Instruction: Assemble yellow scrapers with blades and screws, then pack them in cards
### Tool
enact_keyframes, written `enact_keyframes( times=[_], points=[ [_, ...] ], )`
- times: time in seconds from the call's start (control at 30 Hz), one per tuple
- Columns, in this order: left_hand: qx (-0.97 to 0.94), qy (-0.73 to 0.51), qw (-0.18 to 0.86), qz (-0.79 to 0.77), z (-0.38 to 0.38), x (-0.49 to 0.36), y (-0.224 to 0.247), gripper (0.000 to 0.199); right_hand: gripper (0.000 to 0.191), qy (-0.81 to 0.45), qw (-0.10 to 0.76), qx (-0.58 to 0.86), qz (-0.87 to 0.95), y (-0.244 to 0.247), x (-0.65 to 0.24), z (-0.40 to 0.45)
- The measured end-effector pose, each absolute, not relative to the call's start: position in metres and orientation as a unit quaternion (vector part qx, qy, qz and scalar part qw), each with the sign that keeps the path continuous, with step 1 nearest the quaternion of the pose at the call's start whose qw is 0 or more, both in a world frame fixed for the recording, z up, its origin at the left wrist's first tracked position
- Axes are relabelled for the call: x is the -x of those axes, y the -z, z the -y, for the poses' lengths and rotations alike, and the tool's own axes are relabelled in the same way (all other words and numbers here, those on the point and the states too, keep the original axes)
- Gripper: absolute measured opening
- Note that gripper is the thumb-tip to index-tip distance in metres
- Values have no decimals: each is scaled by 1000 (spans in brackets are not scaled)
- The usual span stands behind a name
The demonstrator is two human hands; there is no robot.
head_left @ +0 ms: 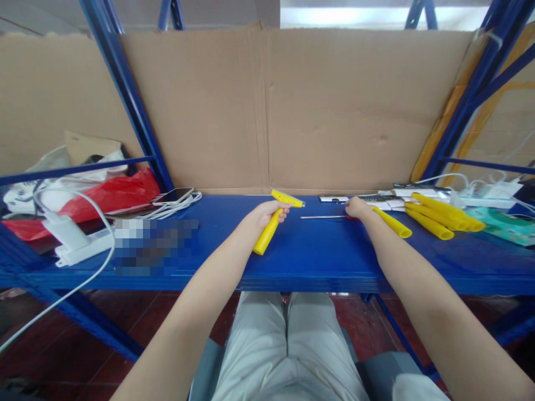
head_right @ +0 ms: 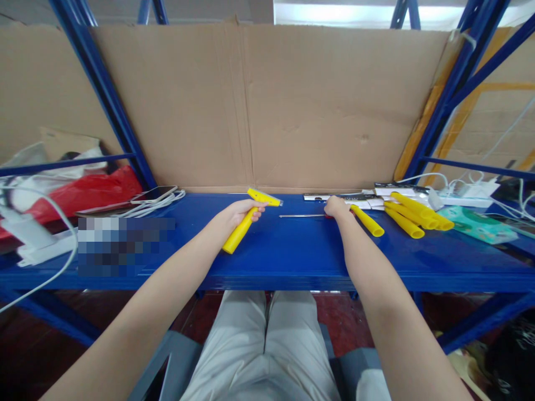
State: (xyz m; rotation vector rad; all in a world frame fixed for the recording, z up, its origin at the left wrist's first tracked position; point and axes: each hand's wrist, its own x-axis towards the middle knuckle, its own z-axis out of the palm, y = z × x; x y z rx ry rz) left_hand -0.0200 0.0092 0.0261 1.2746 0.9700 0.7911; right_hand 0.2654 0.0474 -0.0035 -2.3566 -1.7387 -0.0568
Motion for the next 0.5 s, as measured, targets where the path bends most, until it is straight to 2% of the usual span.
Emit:
enact_keyframes(
  times=[0.07,0.5],
  points=[
    [-496,-330,680,-428,-8,19,-28,19,36,1,106,790,604,7,-271,-55],
    [-503,-316,688,-417,-7,16,-24,19,46,8,63,758,649,0,-272,-69]
  ],
)
